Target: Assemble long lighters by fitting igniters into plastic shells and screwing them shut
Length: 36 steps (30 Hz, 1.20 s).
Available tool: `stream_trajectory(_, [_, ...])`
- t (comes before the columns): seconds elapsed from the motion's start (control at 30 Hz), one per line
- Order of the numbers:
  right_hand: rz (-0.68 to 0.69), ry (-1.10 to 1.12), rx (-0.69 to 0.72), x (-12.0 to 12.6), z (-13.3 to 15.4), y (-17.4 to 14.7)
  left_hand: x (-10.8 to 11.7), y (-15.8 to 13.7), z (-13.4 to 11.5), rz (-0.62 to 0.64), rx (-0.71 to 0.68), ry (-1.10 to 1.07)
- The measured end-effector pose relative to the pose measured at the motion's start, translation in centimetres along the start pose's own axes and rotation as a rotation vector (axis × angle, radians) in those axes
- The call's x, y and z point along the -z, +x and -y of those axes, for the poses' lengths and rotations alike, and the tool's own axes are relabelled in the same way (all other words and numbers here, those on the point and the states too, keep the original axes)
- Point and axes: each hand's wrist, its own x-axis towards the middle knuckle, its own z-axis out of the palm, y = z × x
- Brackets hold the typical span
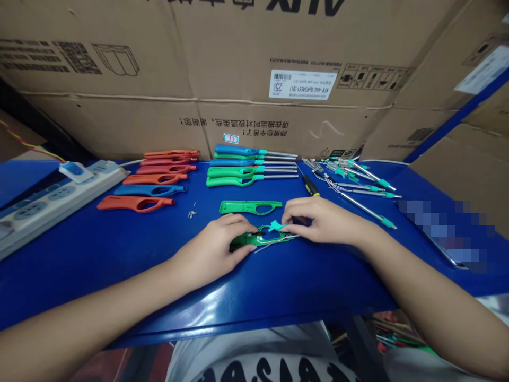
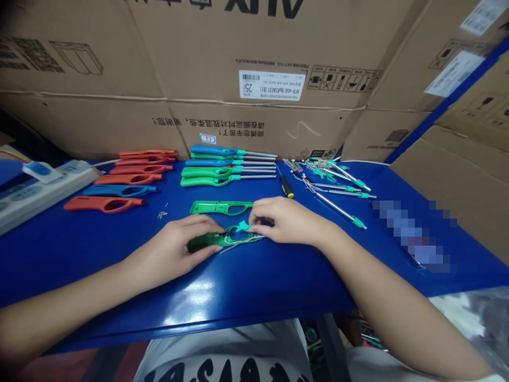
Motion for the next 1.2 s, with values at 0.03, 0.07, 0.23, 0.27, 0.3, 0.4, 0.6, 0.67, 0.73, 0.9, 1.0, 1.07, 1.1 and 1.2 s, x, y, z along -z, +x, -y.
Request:
stream_trajectory(0.03, [0.010,0.004,0.020,-0.3,0.3,0.1,0.0,0.0,0.0,0.002,0.010,-0.002])
stream_trajectory(0.07, [0.023,0.004,0.036,-0.6,0.5,0.2,0.0,0.0,-0.1,0.005,0.019,-0.005])
stream_trajectory(0.23, [0.006,0.032,0.067,-1.9,0.4,0.5,0.1,0.1,-0.1,0.018,0.057,-0.022])
stream_trajectory(0.27, [-0.004,0.047,0.072,-2.0,0.3,0.5,0.1,0.1,-0.1,0.020,0.067,-0.030])
stream_trajectory(0.3, [-0.014,0.061,0.077,-2.2,0.2,0.5,0.2,0.1,-0.2,0.023,0.077,-0.040])
stream_trajectory(0.4, [-0.030,0.070,0.084,-2.5,0.0,0.6,0.2,0.1,-0.2,0.026,0.106,-0.066])
stream_trajectory(0.6, [-0.049,0.062,0.103,-3.0,0.5,0.7,0.2,0.3,-0.3,0.031,0.149,-0.100])
stream_trajectory(0.67, [-0.068,0.068,0.128,-3.1,0.6,0.6,0.2,0.4,-0.3,0.023,0.155,-0.123])
stream_trajectory(0.73, [-0.093,0.072,0.146,-3.1,0.6,0.5,0.2,0.4,-0.3,0.015,0.157,-0.144])
stream_trajectory(0.9, [-0.067,0.025,0.148,-3.2,0.6,0.5,0.2,0.4,-0.4,0.023,0.161,-0.158])
stream_trajectory(1.0, [-0.022,-0.075,0.158,-3.0,0.9,0.5,0.2,0.4,-0.4,0.026,0.155,-0.132])
stream_trajectory(1.07, [0.003,-0.189,0.174,-2.8,1.2,0.5,0.2,0.3,-0.4,0.025,0.141,-0.100])
stream_trajectory(1.1, [0.015,-0.260,0.184,-2.7,1.4,0.4,0.2,0.2,-0.4,0.024,0.131,-0.084])
stream_trajectory(1.2, [0.061,-0.467,0.229,-2.6,2.1,0.4,0.2,0.1,-0.4,0.014,0.095,-0.046])
